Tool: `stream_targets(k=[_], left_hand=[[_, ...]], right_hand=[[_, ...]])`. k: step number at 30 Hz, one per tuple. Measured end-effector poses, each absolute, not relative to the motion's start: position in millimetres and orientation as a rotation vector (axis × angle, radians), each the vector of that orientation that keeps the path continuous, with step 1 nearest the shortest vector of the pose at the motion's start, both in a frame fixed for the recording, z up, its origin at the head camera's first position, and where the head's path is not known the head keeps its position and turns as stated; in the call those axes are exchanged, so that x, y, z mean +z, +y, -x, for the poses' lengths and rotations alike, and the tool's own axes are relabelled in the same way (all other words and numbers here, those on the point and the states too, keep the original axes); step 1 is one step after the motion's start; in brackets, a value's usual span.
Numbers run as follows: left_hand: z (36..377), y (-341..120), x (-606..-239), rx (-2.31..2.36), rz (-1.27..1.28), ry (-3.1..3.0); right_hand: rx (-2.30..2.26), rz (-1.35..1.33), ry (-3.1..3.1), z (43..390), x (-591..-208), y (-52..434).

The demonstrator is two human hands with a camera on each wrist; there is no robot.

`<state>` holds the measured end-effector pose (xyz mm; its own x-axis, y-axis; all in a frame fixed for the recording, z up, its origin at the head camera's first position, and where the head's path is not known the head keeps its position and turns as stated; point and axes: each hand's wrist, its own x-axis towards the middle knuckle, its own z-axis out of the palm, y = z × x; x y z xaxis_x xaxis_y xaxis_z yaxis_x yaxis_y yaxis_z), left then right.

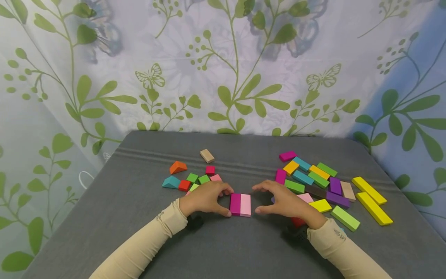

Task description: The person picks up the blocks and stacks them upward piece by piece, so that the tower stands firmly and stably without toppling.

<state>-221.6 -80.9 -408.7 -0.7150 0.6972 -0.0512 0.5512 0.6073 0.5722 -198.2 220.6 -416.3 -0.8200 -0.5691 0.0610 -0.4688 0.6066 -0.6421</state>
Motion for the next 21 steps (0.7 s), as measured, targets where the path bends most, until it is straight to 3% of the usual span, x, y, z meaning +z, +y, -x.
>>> stream_targets(k=[7, 15, 21], left_hand=[[224, -83, -408, 0.79, -1.028, 2.525], [234, -92, -394, 0.827, -1.075, 2.523], [249, -102, -376, 0.931, -0.975, 2.682]], right_hand=[[-1.015, 0.862, 2.794, 199, -406, 254], [-1.126, 0.657, 2.79, 190, -407, 281], [-1.058, 0.503, 2.869, 182, -405, 286]])
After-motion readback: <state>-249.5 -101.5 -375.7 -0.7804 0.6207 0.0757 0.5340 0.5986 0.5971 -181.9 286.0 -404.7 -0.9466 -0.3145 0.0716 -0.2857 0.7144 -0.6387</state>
